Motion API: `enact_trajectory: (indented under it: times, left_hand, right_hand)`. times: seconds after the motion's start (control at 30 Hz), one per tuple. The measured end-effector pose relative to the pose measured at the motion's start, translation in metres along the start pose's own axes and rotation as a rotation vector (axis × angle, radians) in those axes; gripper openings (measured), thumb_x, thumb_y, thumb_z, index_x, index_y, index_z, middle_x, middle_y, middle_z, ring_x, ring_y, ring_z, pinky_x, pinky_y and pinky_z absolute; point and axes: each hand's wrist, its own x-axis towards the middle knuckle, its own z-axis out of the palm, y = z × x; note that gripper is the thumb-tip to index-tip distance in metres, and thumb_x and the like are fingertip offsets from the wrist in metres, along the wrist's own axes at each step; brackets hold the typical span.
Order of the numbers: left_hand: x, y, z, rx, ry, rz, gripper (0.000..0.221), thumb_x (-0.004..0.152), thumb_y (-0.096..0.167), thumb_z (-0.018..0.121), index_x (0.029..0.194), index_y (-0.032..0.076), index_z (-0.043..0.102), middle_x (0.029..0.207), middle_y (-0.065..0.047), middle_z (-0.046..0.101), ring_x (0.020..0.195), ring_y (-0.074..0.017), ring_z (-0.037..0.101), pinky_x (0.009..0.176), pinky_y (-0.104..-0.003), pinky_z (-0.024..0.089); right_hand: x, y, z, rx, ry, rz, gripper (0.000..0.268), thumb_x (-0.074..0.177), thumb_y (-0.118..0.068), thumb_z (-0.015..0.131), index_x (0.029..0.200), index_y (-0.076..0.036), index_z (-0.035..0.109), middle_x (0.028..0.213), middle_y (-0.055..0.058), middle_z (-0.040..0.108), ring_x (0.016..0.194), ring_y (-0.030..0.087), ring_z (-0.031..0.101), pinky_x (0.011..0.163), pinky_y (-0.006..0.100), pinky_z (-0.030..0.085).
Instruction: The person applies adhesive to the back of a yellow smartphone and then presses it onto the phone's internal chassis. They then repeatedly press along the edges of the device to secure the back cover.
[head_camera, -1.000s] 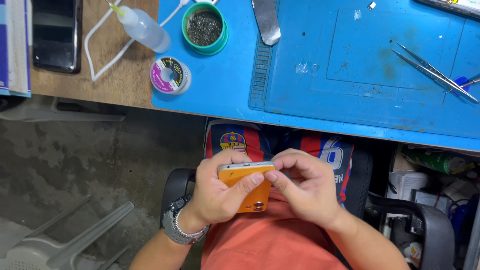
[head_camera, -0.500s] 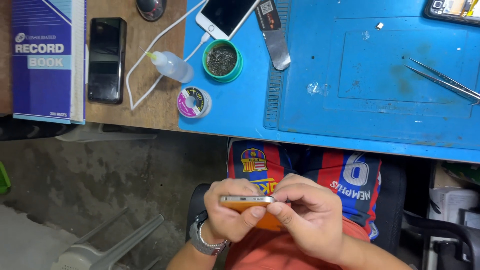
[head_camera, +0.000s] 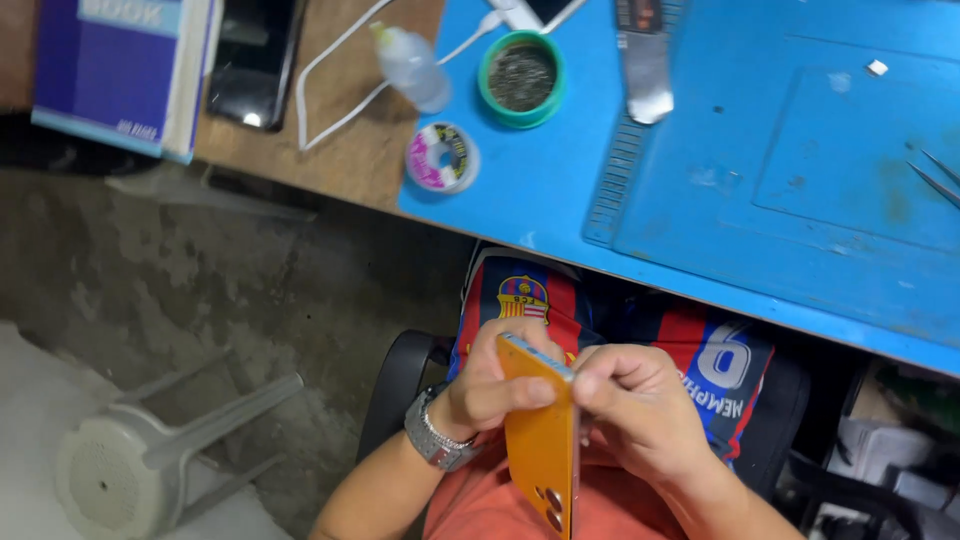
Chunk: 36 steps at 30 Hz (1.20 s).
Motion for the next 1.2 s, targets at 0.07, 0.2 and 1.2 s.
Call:
enact_trajectory:
  times: [0.07,0.2,1.2]
  left_hand:
    - [0.000,-0.001,-0.004,0.161,0.069,-0.043,0.021,0.084,0.023,0.077,0.083,0.012,0.060,0.071,0.004,0.056,0.062,-0.0085,0.050,0.058,-0.023,0.039]
    - [0.004,0.013,-0.005,0.264,0.426,-0.002,0.026,0.084,0.030,0.076,0.081,0.014,0.056,0.070,0.006,0.054,0.065,-0.0065,0.050,0.059,-0.024,0.039]
    - [0.037,0.046,-0.222,0.748,0.488,0.075,0.015,0.092,0.009,0.073,0.106,0.006,0.077,0.106,-0.011,0.079,0.102,-0.0220,0.076,0.092,-0.033,0.065]
  right_hand:
    - [0.001,-0.001,0.003,-0.046,0.049,-0.051,0.046,0.097,-0.036,0.068,0.065,-0.004,0.056,0.063,0.011,0.056,0.047,0.017,0.050,0.041,0.029,0.041]
    - [-0.013,0.013,-0.022,-0.548,-0.045,0.011,0.056,0.085,-0.043,0.072,0.121,-0.001,0.067,0.105,0.007,0.076,0.087,0.014,0.070,0.076,0.030,0.057]
    - [-0.032,0.038,-0.054,-0.606,0.147,0.166,0.043,0.081,-0.009,0.074,0.123,0.002,0.074,0.118,0.018,0.081,0.101,0.030,0.081,0.078,0.043,0.071]
